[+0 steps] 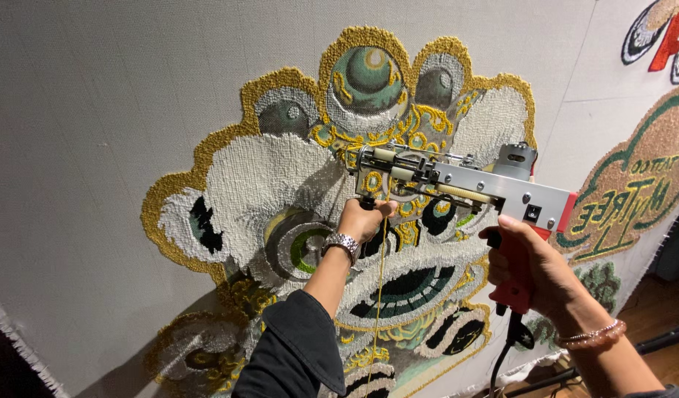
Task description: The person uses a handheld tufting gun to apply yellow yarn into a stretched fabric canvas, following a pre-drawn design of a stylized face. The person guides the tool along the pattern lines to build up the pile of the rug.
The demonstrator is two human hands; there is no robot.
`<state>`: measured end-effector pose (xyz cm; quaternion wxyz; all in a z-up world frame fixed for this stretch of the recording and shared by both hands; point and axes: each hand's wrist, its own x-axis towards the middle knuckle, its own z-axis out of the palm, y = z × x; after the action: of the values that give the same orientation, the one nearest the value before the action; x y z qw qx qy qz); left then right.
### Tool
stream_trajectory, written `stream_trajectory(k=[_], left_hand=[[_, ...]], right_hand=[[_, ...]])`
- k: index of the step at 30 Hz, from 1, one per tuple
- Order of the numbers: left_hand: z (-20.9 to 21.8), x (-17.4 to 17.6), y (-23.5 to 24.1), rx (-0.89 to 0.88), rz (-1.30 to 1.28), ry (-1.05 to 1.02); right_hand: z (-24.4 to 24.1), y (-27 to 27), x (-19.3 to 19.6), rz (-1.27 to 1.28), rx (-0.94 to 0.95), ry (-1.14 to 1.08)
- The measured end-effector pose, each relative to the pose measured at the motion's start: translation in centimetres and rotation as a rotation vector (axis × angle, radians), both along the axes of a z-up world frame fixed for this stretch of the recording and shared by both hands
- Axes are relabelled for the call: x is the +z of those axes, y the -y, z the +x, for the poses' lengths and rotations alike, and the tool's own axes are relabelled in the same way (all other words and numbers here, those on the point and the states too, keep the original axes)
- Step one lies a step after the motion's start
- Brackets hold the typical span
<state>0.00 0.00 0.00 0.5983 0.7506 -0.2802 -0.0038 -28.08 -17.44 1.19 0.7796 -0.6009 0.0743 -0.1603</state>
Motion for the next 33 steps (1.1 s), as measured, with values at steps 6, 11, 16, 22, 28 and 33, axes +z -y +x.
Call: stream_trajectory(k=[6, 11, 16, 22, 28, 33], left_hand=[[-0.1, 0.4, -0.2, 0.011, -0.001, 0.041], [-0.3, 0.6, -0.6, 0.023, 0.031, -0.005], [-0.2, 1.1, -1.1, -0.002, 0.052, -0.016], [0.7, 1.9, -2.1, -0.030, 0.051, -0.021], [1.0, 3.1, -4.4, -0.094, 0.016, -0.115], [2.5, 3.4, -6.2, -0.150, 0.012, -0.075]], right_hand=[[-0.5, -1.9, 0.9, -0.014, -0.080, -0.056], [-0.3, -2.1, 1.0, -0.013, -0.070, -0.050], [-0.1, -2.5, 1.1, 0.014, -0.040, -0.037], [-0.3, -5.0, 2.1, 0.013, -0.058, -0.010], [-0.6, -9.2, 3.9, -0.079, -0.190, -0.024], [0.6, -11.3, 3.7, -0.188, -0.258, 0.052]])
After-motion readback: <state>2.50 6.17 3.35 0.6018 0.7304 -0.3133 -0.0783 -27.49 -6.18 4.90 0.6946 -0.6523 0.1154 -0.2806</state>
